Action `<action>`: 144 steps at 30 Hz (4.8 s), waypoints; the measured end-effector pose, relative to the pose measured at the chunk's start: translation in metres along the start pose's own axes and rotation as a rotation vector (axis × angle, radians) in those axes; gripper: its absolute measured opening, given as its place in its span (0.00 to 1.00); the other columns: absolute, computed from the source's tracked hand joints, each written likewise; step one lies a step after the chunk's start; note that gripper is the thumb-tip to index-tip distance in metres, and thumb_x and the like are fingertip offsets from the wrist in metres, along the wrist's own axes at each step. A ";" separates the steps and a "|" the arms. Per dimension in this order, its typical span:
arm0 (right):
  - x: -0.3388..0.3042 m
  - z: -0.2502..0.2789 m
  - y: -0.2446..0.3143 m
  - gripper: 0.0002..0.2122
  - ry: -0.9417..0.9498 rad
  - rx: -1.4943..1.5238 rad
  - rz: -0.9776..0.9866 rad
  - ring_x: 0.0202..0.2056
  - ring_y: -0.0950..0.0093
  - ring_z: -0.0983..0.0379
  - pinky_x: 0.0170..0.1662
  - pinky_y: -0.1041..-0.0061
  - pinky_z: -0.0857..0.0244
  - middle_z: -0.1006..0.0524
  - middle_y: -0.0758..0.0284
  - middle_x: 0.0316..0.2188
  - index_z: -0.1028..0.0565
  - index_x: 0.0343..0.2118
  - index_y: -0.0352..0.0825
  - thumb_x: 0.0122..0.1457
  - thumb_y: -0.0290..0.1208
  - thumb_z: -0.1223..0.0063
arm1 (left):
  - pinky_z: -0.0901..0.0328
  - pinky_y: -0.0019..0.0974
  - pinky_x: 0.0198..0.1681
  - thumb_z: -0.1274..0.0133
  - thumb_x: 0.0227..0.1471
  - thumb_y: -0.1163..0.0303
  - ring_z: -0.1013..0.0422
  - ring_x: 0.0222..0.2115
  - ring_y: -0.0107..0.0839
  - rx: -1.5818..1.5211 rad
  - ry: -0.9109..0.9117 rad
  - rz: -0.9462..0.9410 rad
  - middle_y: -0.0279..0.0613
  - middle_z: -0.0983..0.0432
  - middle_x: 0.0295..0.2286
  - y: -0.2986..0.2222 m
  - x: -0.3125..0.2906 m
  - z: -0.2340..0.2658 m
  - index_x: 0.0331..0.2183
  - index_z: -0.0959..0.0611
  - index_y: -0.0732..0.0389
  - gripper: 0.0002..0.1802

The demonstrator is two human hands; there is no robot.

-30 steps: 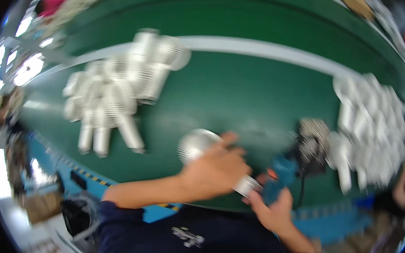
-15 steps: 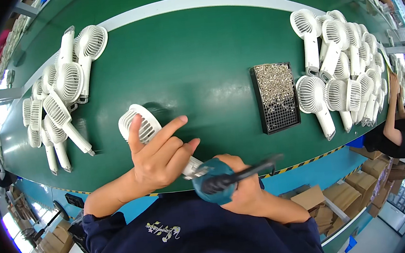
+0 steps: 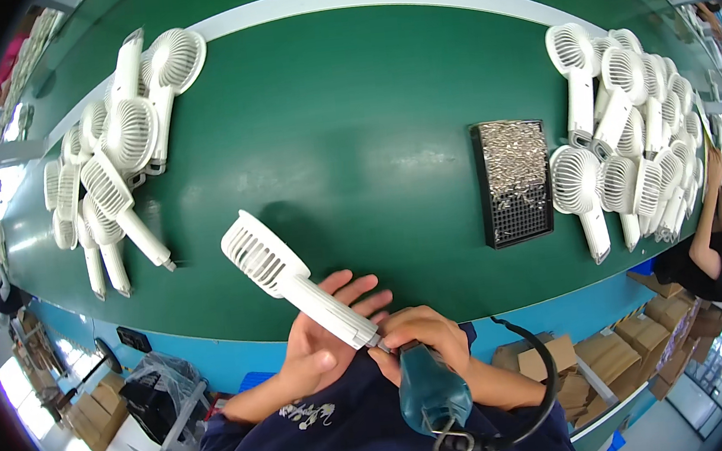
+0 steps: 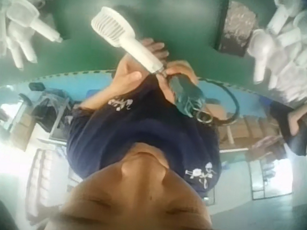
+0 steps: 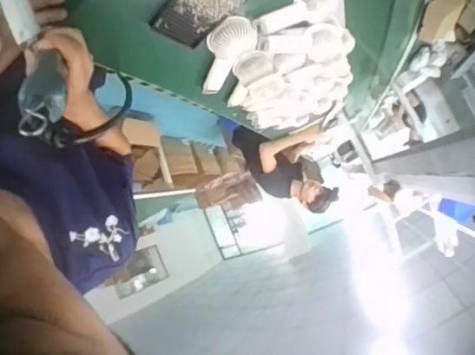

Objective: Assembling portable hand fans using an electric screwdriver on a production line.

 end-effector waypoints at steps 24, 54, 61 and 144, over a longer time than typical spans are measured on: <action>0.007 -0.004 -0.005 0.14 0.057 0.066 -0.146 0.30 0.72 0.24 0.33 0.77 0.29 0.25 0.59 0.31 0.29 0.35 0.29 0.46 0.14 0.38 | 0.35 0.46 0.47 0.36 0.43 0.72 0.29 0.38 0.39 0.399 0.456 -0.378 0.48 0.24 0.33 -0.028 0.018 -0.014 0.39 0.26 0.62 0.20; 0.069 0.044 0.062 0.25 -0.201 0.517 0.573 0.14 0.82 0.37 0.17 0.81 0.39 0.31 0.72 0.25 0.35 0.46 0.37 0.55 0.51 0.43 | 0.31 0.41 0.50 0.44 0.51 0.82 0.26 0.44 0.41 0.287 -0.235 -0.181 0.56 0.25 0.42 -0.015 0.042 0.005 0.45 0.27 0.72 0.18; 0.065 0.028 0.055 0.24 -0.169 0.496 0.639 0.13 0.82 0.38 0.16 0.84 0.39 0.31 0.71 0.23 0.34 0.45 0.36 0.57 0.52 0.46 | 0.30 0.43 0.49 0.46 0.54 0.76 0.28 0.46 0.45 0.397 -0.179 -0.214 0.55 0.27 0.45 -0.015 0.041 0.005 0.46 0.29 0.69 0.18; -0.009 -0.016 -0.057 0.13 -0.154 0.411 -0.559 0.28 0.78 0.27 0.32 0.79 0.31 0.26 0.66 0.28 0.32 0.37 0.29 0.51 0.20 0.39 | 0.38 0.35 0.27 0.53 0.60 0.59 0.46 0.13 0.22 0.060 -0.067 -0.332 0.26 0.44 0.14 -0.033 0.054 -0.007 0.24 0.35 0.52 0.15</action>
Point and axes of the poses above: each hand's wrist, its own x-axis towards the middle knuckle, its own z-axis out of the back of the hand, y = z × x, the point moved 9 cm from there along x, towards the middle knuckle
